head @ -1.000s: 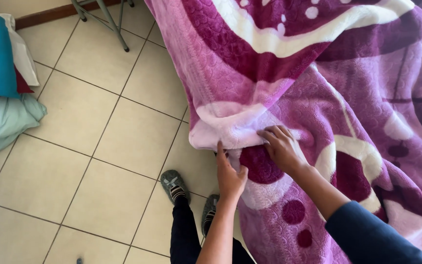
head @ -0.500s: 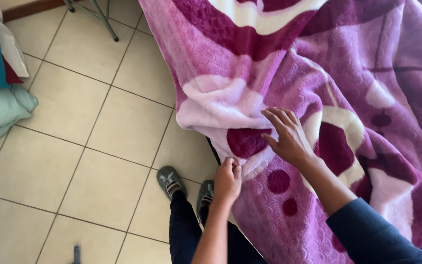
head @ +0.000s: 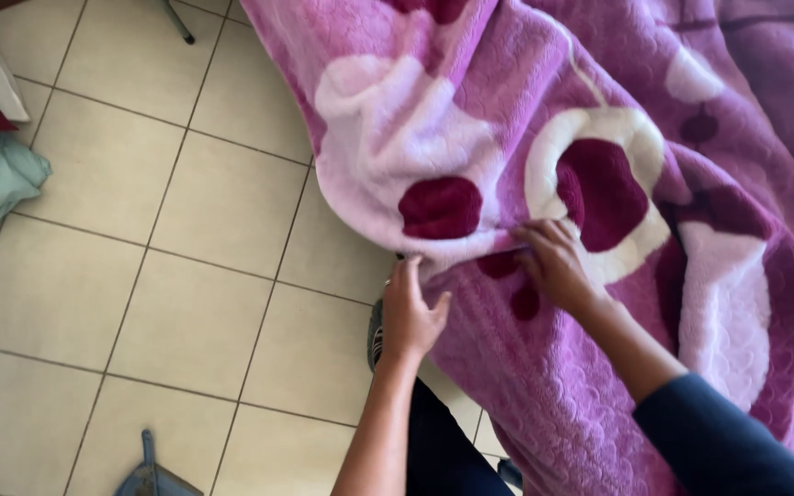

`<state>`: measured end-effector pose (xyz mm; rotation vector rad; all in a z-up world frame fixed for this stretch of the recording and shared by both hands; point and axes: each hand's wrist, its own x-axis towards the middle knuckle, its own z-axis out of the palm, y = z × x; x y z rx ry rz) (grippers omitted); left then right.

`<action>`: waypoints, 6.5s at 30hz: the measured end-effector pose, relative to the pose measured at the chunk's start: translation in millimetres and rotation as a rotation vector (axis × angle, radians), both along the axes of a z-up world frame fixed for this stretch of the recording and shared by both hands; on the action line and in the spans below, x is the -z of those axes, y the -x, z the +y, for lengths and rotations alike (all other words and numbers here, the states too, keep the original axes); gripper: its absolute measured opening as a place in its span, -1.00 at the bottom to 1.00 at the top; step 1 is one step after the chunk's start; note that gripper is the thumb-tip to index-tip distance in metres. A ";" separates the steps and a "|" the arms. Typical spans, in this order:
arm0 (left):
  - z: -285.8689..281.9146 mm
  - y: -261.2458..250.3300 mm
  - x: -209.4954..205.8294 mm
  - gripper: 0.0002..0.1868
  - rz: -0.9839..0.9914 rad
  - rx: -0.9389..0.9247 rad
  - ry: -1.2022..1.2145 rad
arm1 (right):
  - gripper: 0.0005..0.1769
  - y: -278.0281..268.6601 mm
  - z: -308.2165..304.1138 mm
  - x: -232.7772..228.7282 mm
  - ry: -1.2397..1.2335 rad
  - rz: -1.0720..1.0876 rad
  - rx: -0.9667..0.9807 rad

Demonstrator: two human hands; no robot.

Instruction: Folding and smoothing blankets on a bed.

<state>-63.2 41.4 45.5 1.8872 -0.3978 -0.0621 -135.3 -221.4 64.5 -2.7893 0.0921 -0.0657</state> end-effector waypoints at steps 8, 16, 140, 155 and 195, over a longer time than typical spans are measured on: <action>-3.2 51.1 51.7 -0.78 0.256 -0.059 -0.219 | -0.78 17.8 26.8 -69.1 -0.117 0.099 -0.179; 55.8 129.0 70.7 -0.67 0.182 -0.107 -0.322 | -0.24 151.4 37.1 -56.6 -0.043 0.203 -0.030; -585.6 406.4 -109.7 -0.25 0.661 0.236 0.010 | -0.54 454.8 -476.4 -59.0 -0.306 0.272 0.750; -625.6 386.2 -103.8 0.10 0.124 -0.124 -0.349 | -0.09 463.0 -595.1 20.4 -0.356 0.381 0.972; -913.6 308.1 -139.7 -0.18 0.050 -0.172 -0.553 | -0.27 370.8 -786.4 -33.8 -0.833 0.255 0.591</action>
